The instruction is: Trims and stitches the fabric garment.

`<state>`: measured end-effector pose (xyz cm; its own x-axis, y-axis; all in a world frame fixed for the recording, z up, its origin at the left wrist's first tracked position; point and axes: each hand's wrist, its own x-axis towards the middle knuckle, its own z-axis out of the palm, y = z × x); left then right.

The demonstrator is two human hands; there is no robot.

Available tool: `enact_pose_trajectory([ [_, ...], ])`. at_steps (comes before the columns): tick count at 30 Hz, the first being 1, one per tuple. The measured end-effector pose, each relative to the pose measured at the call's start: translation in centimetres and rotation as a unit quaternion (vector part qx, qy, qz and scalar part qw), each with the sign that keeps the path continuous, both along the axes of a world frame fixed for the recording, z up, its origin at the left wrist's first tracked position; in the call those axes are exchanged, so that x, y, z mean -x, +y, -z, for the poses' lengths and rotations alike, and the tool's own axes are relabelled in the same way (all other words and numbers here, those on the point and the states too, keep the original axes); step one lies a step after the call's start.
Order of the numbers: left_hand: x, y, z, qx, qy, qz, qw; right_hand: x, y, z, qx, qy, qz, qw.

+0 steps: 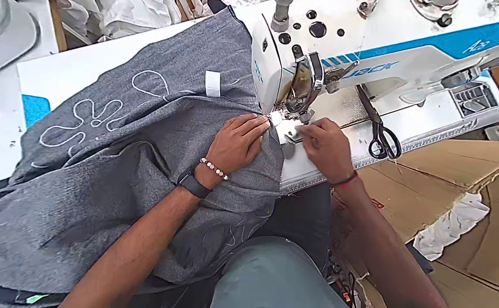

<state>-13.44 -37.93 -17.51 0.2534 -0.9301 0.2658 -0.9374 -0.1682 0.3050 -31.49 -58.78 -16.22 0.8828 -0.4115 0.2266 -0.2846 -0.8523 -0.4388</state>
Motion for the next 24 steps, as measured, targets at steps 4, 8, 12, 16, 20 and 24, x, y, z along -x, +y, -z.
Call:
enact_pose_trajectory([
  [4, -0.6, 0.0, -0.3, -0.004, 0.002, 0.015, 1.0, -2.7, 4.0, 1.3, 0.041, -0.085, -0.002, 0.996],
  [8, -2.6, -0.1, 0.6, 0.013, -0.005, 0.061, 0.998, -1.8, 6.4, 2.1, 0.088, -0.11, -0.078, 0.987],
  [12, -4.7, -0.3, 0.6, 0.004, -0.021, 0.115, 0.993, -0.9, 7.1, 2.7, 0.101, -0.084, -0.063, 0.989],
  [16, -5.5, -0.4, 0.3, -0.008, -0.046, 0.132, 0.99, -1.0, 7.4, 2.8, 0.094, -0.102, -0.025, 0.99],
  [20, -4.8, -0.8, 0.2, -0.008, -0.057, 0.113, 0.992, -1.3, 7.8, 2.7, 0.109, -0.125, 0.042, 0.985],
  [24, -2.5, -1.3, -0.2, -0.011, -0.047, 0.065, 0.997, -1.5, 7.7, 2.5, 0.104, -0.14, 0.082, 0.981],
])
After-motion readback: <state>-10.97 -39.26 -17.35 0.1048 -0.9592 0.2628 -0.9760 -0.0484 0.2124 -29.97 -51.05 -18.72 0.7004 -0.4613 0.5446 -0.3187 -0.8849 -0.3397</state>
